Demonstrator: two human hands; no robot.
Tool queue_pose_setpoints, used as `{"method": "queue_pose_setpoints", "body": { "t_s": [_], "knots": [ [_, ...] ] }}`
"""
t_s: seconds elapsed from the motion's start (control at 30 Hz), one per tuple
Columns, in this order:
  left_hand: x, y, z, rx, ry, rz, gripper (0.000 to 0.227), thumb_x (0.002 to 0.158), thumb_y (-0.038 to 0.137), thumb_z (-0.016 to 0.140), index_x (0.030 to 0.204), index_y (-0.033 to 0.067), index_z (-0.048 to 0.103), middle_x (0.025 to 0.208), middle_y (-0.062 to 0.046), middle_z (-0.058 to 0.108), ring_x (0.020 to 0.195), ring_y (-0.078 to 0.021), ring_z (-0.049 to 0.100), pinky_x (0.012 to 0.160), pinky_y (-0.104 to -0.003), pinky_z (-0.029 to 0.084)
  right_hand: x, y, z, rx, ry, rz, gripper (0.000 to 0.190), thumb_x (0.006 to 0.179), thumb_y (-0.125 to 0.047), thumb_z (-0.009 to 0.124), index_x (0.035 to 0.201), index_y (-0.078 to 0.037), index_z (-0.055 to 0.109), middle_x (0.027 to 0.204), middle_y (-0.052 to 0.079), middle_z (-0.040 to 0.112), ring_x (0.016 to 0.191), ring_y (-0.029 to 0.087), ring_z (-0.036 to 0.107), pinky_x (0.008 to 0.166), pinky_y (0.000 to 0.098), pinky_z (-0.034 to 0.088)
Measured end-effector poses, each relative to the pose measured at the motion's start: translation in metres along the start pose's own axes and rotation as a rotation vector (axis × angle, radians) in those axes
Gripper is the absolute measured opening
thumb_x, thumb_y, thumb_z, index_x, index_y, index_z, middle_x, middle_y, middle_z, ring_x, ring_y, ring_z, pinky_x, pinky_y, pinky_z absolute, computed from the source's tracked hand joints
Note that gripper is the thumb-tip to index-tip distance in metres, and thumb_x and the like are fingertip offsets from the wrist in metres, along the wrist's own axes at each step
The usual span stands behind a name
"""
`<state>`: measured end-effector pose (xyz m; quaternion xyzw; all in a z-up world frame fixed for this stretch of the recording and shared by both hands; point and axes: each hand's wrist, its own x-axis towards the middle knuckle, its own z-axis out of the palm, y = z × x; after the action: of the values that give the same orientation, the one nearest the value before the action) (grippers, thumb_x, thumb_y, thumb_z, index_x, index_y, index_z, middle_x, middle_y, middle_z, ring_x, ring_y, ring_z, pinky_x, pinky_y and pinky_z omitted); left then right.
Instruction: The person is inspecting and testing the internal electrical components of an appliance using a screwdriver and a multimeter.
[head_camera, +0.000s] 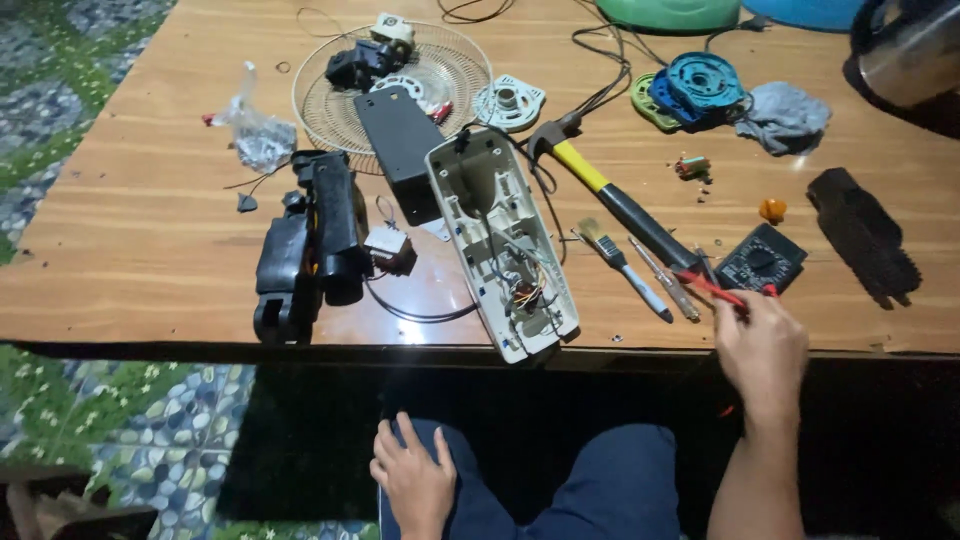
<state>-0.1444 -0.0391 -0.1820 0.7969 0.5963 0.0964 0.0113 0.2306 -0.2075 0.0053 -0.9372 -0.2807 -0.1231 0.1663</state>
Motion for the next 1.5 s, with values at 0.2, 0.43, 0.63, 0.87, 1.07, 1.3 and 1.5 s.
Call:
{"method": "queue_pose_setpoints", "body": {
  "t_s": [0.2,0.43,0.63,0.87,1.07,1.3,1.5],
  "knots": [
    [-0.008,-0.005,-0.003,-0.083,0.066,-0.013,0.066,0.094,0.048,0.052,0.148,0.0110,0.046,0.148,-0.021,0.049,0.135,-0.0372,0.049,0.106,-0.053,0.044,-0.030,0.001,-0.019,0.172,0.319,-0.103,0.021,0.110,-0.015,0.074,0.116,0.005,0.079,0.100,0.019,0.075,0.087,0.035,0.069,0.077,0.0442,0.050],
    [-0.028,0.022,-0.043,-0.592,0.189,0.114,0.063,0.094,0.029,0.062,0.148,0.0030,0.045,0.143,-0.020,0.051,0.130,-0.0353,0.053,0.112,-0.056,0.039,-0.061,-0.043,-0.078,0.386,0.159,-0.191,0.025,0.105,-0.007,0.069,0.124,0.006,0.076,0.099,0.016,0.074,0.079,0.025,0.064,0.069,0.0385,0.047],
    [-0.020,0.096,-0.129,-0.866,0.419,0.472,0.057,0.092,0.016,0.078,0.140,-0.0019,0.052,0.091,-0.005,0.065,0.081,-0.0222,0.061,0.084,-0.034,0.054,-0.078,-0.070,-0.086,0.653,-0.202,-0.534,0.018,0.089,-0.010,0.071,0.105,-0.003,0.077,0.090,0.004,0.077,0.076,0.014,0.072,0.075,0.0276,0.054],
    [-0.002,0.148,-0.182,-1.309,-0.128,0.406,0.030,0.106,0.028,0.044,0.120,0.0036,0.053,0.079,-0.004,0.062,0.066,-0.0225,0.059,0.071,-0.038,0.048,-0.083,-0.095,-0.065,0.729,-0.227,-0.545,0.013,0.094,-0.007,0.066,0.102,-0.001,0.075,0.083,0.006,0.071,0.069,0.014,0.063,0.070,0.0268,0.049],
    [0.022,0.152,-0.166,-1.513,-0.286,0.335,0.031,0.111,0.034,0.038,0.107,0.0050,0.048,0.068,-0.006,0.055,0.055,-0.0194,0.055,0.054,-0.032,0.043,-0.080,-0.123,-0.049,0.795,-0.311,-0.608,0.025,0.091,-0.004,0.067,0.114,0.001,0.073,0.097,0.010,0.077,0.079,0.016,0.071,0.075,0.0261,0.055],
    [0.037,0.146,-0.127,-1.501,-0.137,0.393,0.029,0.108,0.028,0.050,0.100,0.0002,0.045,0.079,-0.010,0.058,0.063,-0.0221,0.060,0.055,-0.034,0.047,-0.076,-0.134,-0.022,0.760,-0.363,-0.614,0.033,0.091,-0.008,0.065,0.122,0.004,0.069,0.107,0.013,0.077,0.088,0.017,0.076,0.079,0.0260,0.058],
    [0.048,0.132,-0.132,-1.468,-0.076,0.410,0.027,0.111,0.025,0.039,0.110,0.0011,0.051,0.070,-0.004,0.057,0.054,-0.0200,0.059,0.056,-0.034,0.049,-0.072,-0.142,-0.016,0.828,-0.390,-0.579,0.031,0.089,-0.007,0.066,0.118,0.001,0.072,0.095,0.010,0.077,0.077,0.014,0.074,0.074,0.0230,0.058]
  ]
}}
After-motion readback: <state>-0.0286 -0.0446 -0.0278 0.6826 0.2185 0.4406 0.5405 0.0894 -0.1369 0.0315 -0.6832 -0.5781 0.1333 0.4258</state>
